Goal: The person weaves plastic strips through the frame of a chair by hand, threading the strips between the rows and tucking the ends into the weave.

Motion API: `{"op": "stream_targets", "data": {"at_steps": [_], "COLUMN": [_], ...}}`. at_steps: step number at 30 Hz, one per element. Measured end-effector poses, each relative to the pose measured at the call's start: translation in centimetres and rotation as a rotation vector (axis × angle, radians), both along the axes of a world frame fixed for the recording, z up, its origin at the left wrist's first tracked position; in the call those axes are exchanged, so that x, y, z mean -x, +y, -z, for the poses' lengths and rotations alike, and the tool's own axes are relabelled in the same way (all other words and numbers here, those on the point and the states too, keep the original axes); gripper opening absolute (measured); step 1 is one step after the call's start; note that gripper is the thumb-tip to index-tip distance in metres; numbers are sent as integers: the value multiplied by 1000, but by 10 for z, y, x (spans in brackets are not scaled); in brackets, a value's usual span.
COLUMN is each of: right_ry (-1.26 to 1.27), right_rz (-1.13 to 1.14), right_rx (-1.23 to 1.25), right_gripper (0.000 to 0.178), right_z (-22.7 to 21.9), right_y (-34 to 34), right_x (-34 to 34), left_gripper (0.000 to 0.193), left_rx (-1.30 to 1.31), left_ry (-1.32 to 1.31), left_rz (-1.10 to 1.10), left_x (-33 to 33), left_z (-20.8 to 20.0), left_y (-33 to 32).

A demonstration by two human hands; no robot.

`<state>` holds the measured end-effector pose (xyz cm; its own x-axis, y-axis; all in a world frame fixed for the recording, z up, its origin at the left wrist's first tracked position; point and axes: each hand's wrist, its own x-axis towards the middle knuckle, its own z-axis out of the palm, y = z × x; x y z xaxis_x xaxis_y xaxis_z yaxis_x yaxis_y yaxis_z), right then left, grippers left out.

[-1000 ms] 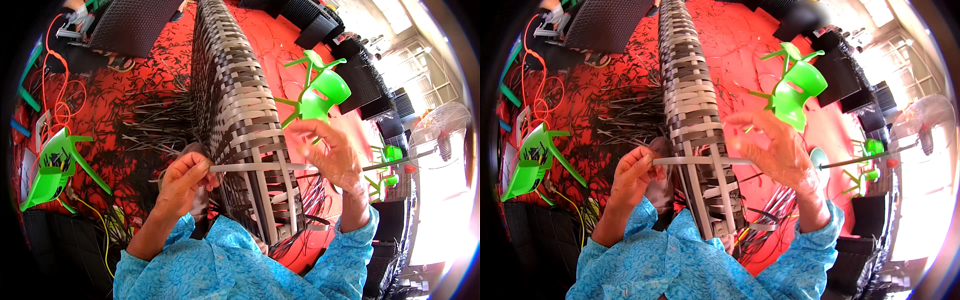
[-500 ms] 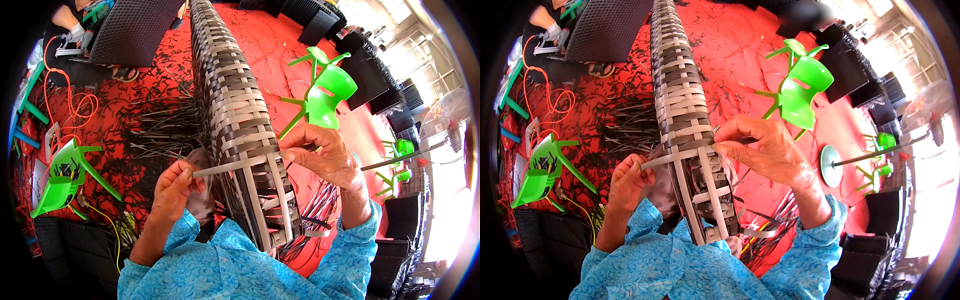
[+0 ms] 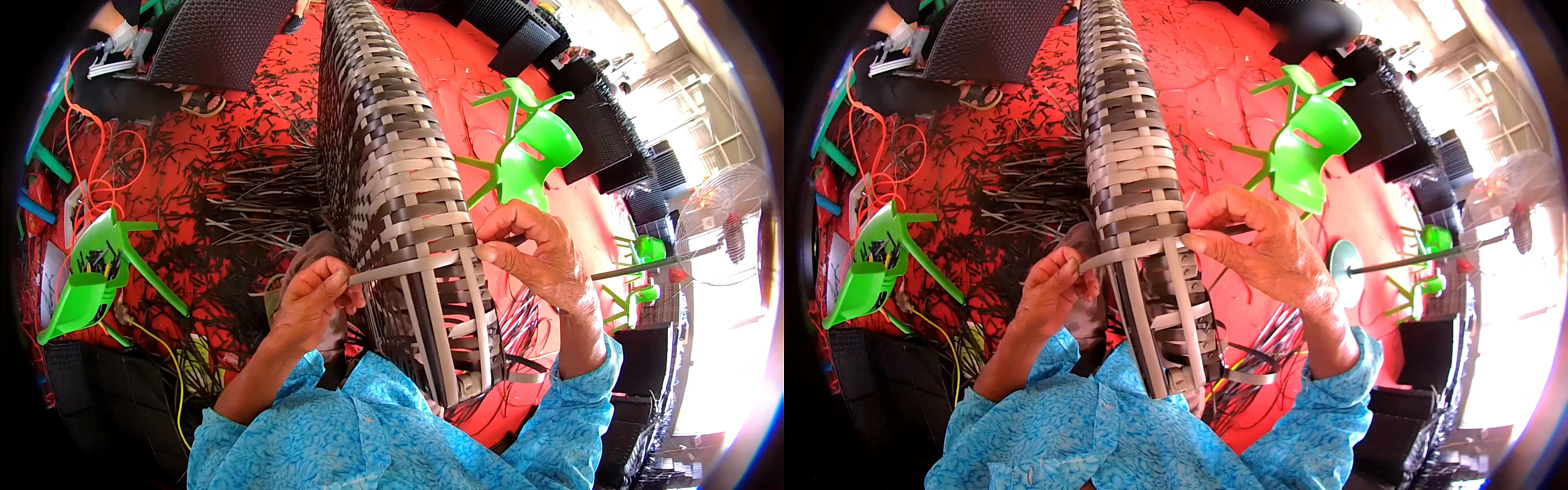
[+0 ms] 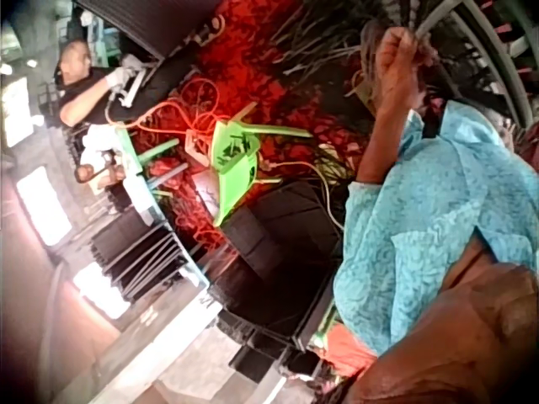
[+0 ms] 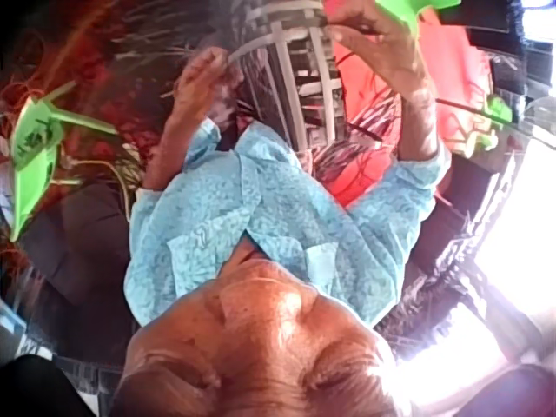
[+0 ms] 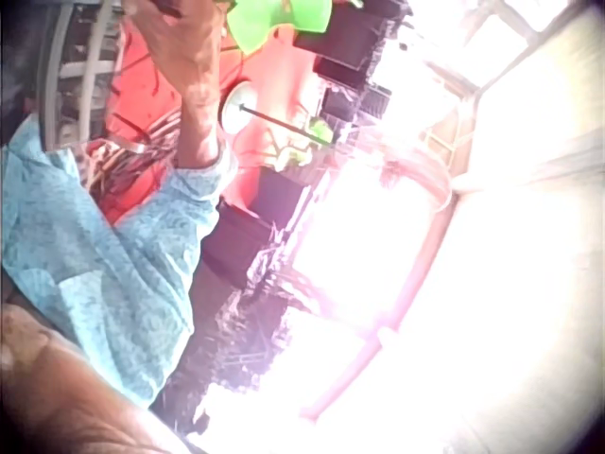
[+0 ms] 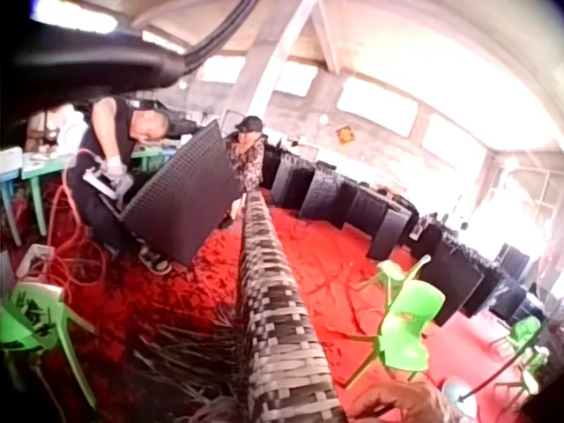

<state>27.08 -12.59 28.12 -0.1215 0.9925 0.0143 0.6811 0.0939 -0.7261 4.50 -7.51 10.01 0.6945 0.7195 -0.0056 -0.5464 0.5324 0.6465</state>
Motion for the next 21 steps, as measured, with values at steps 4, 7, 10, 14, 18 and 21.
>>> {"op": "stream_targets", "data": {"at_steps": [4, 7, 10, 14, 18, 21], "right_ry": [-99, -299, -361, -267, -237, -192], "right_rz": [35, 33, 104, -236, -311, -231], "right_rx": [-36, -192, -240, -192, -96, 129], "right_gripper": [16, 16, 17, 23, 20, 18], "right_z": [-4, -14, -28, -26, -20, -37], "right_y": [-2, -4, -2, 15, 24, 26], "right_x": [0, 4, 24, 52, 68, 74], "left_gripper": [18, 17, 17, 19, 22, 25], "left_rx": [54, 77, 35, -77, -198, -231], "left_ry": [-7, -71, -141, -202, -238, -279], "left_rz": [47, 22, -40, -112, -149, -158], "left_x": [-7, -2, 6, 17, 15, 13], "left_z": [0, -3, -9, -30, -53, -59], "left_y": [-4, -3, 4, 15, 19, 18]}}
